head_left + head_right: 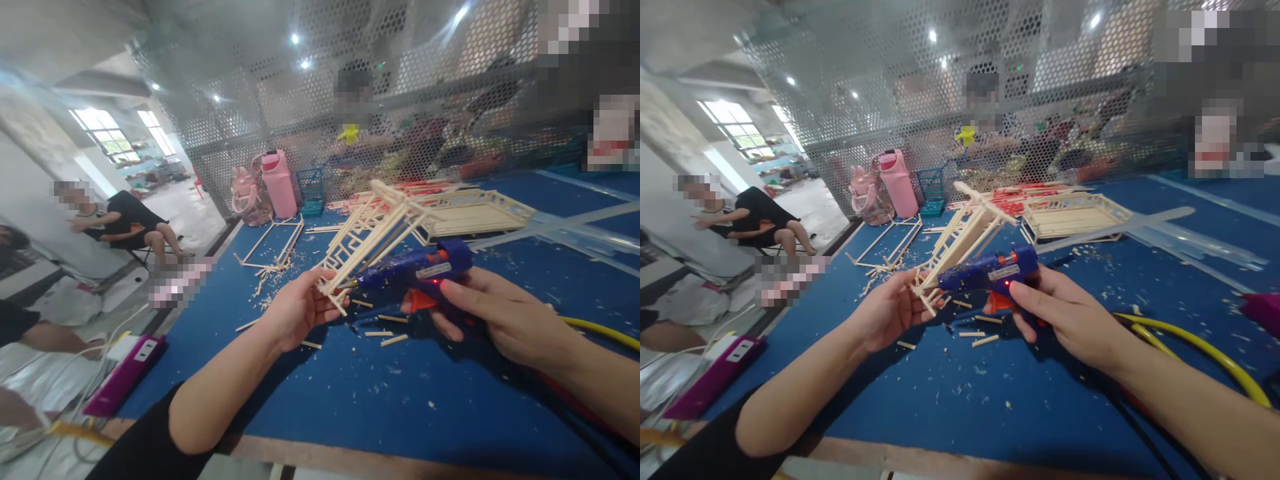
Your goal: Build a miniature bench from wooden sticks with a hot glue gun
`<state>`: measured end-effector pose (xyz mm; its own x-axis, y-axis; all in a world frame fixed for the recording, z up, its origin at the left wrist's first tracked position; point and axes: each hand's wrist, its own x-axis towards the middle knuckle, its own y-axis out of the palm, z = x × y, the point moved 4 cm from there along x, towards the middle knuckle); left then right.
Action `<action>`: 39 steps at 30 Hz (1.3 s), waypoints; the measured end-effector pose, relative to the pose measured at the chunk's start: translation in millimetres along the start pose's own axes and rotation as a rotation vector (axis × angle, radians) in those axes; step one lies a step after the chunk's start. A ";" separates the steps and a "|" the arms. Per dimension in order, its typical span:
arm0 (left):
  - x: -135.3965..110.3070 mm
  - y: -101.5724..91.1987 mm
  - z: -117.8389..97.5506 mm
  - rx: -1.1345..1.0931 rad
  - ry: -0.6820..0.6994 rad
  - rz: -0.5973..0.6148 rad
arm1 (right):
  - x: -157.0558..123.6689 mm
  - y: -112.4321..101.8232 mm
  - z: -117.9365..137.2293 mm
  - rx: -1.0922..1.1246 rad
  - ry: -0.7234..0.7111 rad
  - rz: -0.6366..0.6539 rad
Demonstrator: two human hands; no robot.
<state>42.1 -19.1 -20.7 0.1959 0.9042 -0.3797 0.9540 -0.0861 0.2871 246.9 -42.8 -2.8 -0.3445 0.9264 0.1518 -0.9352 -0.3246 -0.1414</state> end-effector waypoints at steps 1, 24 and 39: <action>0.1 0.9 0.4 0.002 -0.005 0.007 | -0.5 -2.2 -2.5 -0.029 0.002 0.005; 1.7 2.6 0.5 -0.003 -0.012 -0.001 | -3.7 -11.6 -12.9 -0.455 -0.031 -0.010; 2.3 2.4 1.0 0.020 -0.018 -0.008 | -4.9 -10.8 -1.5 -0.493 -0.077 0.007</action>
<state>45.1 -17.7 -21.8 0.1923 0.8972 -0.3975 0.9599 -0.0878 0.2662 258.8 -43.6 -3.5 -0.3734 0.9017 0.2180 -0.7891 -0.1852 -0.5857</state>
